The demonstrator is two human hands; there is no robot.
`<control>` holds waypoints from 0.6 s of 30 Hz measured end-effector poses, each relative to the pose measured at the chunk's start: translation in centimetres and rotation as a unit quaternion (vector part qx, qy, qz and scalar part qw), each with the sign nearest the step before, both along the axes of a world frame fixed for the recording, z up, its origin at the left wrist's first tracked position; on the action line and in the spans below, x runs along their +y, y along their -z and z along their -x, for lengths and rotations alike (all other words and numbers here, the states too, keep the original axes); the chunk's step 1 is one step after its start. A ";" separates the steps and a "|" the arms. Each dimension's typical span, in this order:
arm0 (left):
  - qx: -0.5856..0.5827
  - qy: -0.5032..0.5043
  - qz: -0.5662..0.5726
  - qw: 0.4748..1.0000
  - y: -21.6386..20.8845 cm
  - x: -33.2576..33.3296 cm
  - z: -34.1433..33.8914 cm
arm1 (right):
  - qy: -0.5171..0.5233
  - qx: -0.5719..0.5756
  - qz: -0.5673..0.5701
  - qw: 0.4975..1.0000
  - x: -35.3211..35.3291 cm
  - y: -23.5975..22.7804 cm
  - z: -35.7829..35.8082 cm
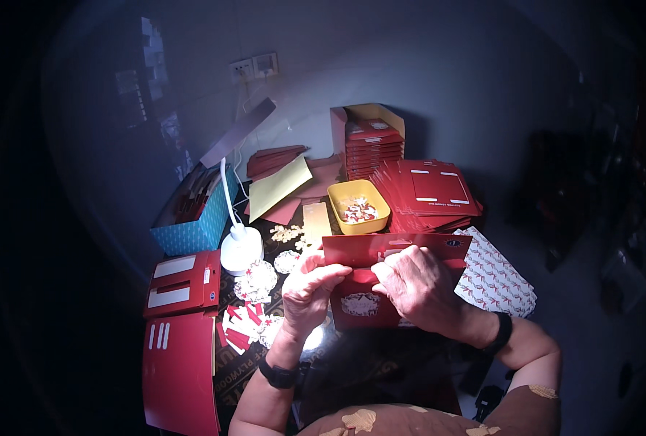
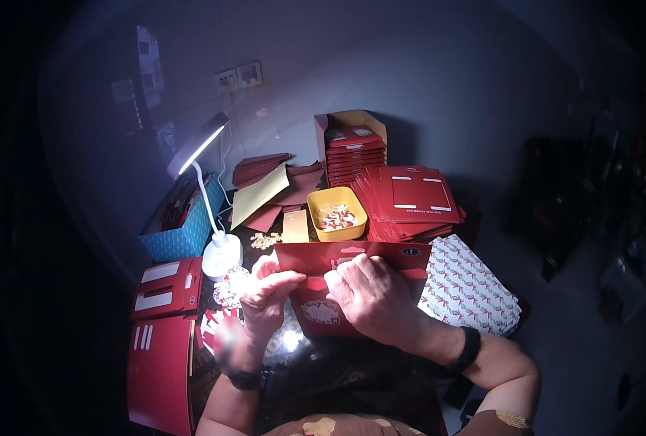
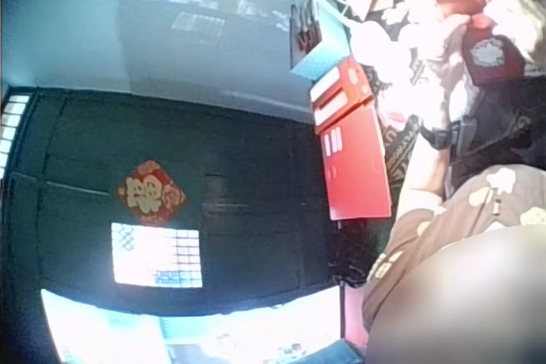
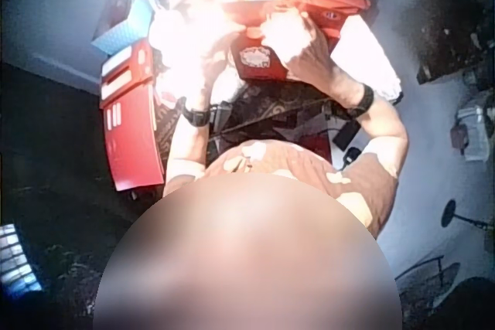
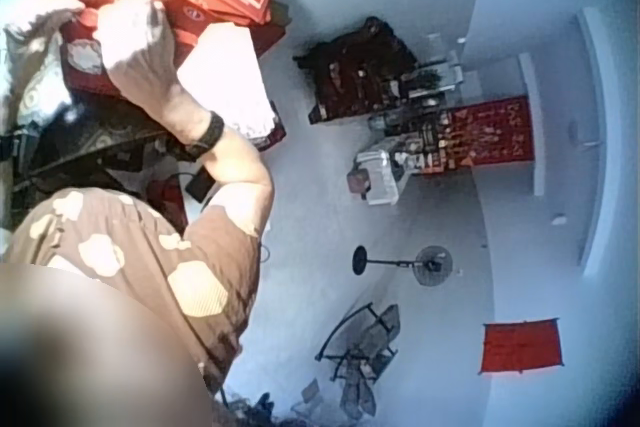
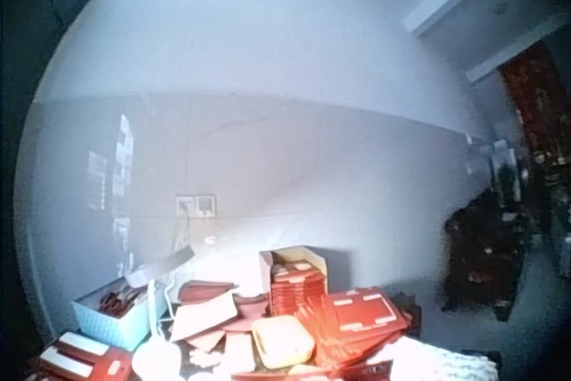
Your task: Placing stickers or cards into red gift wallets at a packaging workstation.
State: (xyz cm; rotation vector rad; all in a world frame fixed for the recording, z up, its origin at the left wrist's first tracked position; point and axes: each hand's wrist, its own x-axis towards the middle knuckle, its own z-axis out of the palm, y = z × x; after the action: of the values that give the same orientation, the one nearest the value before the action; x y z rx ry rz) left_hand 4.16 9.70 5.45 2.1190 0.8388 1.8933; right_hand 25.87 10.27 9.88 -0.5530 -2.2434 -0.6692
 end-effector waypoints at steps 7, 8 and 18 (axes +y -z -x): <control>0.001 -0.013 -0.006 1.000 0.5 0.0 -0.2 | 0.021 -0.013 -0.006 1.000 -0.6 -0.2 0.2; 0.003 -0.012 -0.009 1.000 0.5 0.0 -0.1 | 0.021 -0.013 -0.006 1.000 -0.6 -0.2 0.4; -0.001 -0.009 -0.021 1.000 0.5 -0.3 0.1 | -0.016 -0.016 0.027 0.999 -0.2 -0.2 0.7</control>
State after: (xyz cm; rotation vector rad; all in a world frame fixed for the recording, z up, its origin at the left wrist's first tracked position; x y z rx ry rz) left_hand 4.10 9.37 4.94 2.1397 0.8276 1.9389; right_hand 25.17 10.04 10.08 -0.5358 -2.3012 -0.6068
